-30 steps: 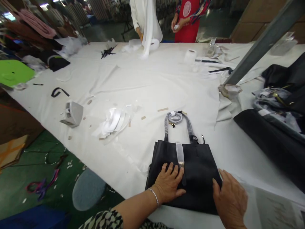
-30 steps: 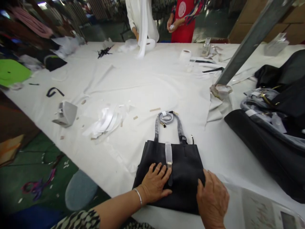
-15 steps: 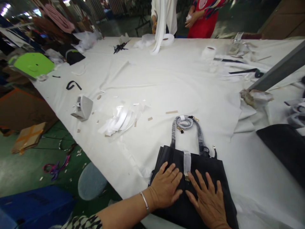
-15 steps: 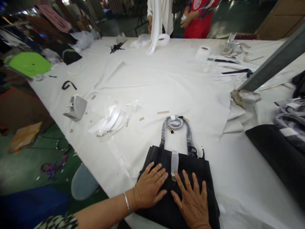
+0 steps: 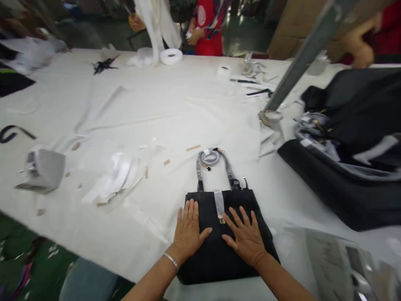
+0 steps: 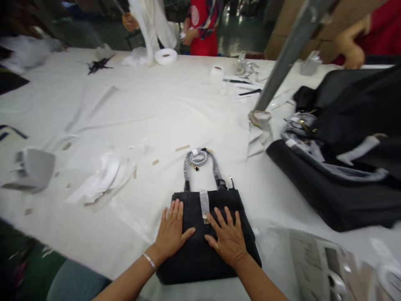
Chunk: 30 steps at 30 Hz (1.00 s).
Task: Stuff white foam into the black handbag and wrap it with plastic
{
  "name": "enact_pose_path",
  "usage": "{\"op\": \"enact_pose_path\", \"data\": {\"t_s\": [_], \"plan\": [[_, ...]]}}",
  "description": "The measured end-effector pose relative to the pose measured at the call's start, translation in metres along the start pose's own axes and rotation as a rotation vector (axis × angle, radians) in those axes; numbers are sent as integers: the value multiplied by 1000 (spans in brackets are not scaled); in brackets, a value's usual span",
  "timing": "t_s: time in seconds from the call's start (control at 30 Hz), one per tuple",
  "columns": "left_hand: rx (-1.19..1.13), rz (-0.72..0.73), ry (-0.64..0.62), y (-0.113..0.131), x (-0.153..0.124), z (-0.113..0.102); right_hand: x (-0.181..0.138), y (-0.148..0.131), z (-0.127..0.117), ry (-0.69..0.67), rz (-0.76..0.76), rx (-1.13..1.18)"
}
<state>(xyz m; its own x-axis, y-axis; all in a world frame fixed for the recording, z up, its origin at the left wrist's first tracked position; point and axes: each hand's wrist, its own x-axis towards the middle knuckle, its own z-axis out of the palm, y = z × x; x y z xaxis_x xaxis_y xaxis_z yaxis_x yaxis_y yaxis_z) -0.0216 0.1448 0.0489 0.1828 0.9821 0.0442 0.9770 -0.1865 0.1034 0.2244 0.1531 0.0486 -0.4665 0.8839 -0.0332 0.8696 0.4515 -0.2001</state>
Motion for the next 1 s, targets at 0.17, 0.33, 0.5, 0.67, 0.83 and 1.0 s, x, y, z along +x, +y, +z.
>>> {"op": "enact_pose_path", "data": {"t_s": [0.17,0.33,0.5,0.67,0.83,1.0], "plan": [[-60,246,79,36,20,-20,-2,0,-10,-90,63,134],[-89,415,-70,68,32,0,-2,1,-19,-103,87,225],[-40,408,-124,68,32,18,-8,-1,-26,-63,81,339],[-5,392,-84,71,30,19,-64,9,-29,372,426,728],[-16,392,-57,73,30,19,-97,57,-42,517,1380,1399],[-19,395,-31,70,30,21,-61,82,-40,341,1357,1699]]}}
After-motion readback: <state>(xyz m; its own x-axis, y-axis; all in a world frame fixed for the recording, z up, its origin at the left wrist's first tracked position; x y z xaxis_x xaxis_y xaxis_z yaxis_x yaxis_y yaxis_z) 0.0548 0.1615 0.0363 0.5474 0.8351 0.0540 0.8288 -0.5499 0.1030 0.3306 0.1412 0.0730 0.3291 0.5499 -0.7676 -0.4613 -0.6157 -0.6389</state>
